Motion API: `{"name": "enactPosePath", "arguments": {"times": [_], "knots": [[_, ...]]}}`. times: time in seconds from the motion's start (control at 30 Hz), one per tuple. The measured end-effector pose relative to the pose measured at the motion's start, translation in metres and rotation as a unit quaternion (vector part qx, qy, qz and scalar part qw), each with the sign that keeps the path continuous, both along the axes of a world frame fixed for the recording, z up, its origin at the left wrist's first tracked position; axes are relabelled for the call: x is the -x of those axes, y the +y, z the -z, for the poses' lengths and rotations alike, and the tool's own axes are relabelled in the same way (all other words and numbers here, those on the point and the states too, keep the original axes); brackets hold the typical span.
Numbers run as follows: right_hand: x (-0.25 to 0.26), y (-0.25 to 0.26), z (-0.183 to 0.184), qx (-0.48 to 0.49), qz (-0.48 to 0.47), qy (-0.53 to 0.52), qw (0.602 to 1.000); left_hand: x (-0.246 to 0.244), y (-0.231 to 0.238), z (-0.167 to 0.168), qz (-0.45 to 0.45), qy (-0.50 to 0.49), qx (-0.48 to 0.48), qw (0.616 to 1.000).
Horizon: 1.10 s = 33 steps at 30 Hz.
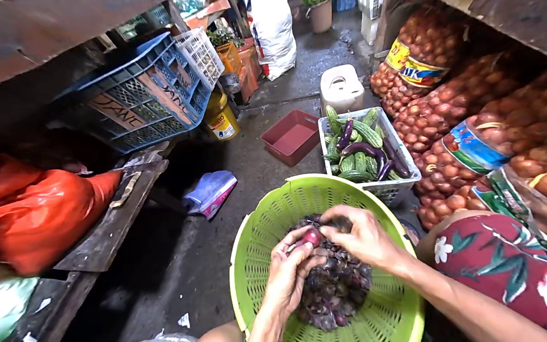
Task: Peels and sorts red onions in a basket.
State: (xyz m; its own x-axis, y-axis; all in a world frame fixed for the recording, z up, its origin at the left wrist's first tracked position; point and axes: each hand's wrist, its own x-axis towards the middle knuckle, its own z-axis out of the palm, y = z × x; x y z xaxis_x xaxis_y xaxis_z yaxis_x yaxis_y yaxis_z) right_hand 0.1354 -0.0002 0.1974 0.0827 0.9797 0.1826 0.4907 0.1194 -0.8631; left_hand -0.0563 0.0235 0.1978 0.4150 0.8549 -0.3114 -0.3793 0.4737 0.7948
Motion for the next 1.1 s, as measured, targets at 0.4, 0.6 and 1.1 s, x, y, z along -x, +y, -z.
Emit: {"name": "enactPosePath", "arguments": {"times": [0.4, 0.6, 1.1], "knots": [[-0.004, 0.001, -0.013, 0.194, -0.177, 0.025, 0.965, -0.002, 0.008, -0.002, -0.099, -0.052, 0.131, 0.985], [0.003, -0.007, -0.018, 0.164, -0.234, 0.234, 0.929, -0.001, 0.007, 0.004, -0.089, -0.037, 0.034, 0.995], [-0.005, -0.005, -0.012, 0.171, -0.268, 0.312, 0.895, 0.004, 0.001, 0.005, -0.031, -0.047, -0.084, 0.995]]}}
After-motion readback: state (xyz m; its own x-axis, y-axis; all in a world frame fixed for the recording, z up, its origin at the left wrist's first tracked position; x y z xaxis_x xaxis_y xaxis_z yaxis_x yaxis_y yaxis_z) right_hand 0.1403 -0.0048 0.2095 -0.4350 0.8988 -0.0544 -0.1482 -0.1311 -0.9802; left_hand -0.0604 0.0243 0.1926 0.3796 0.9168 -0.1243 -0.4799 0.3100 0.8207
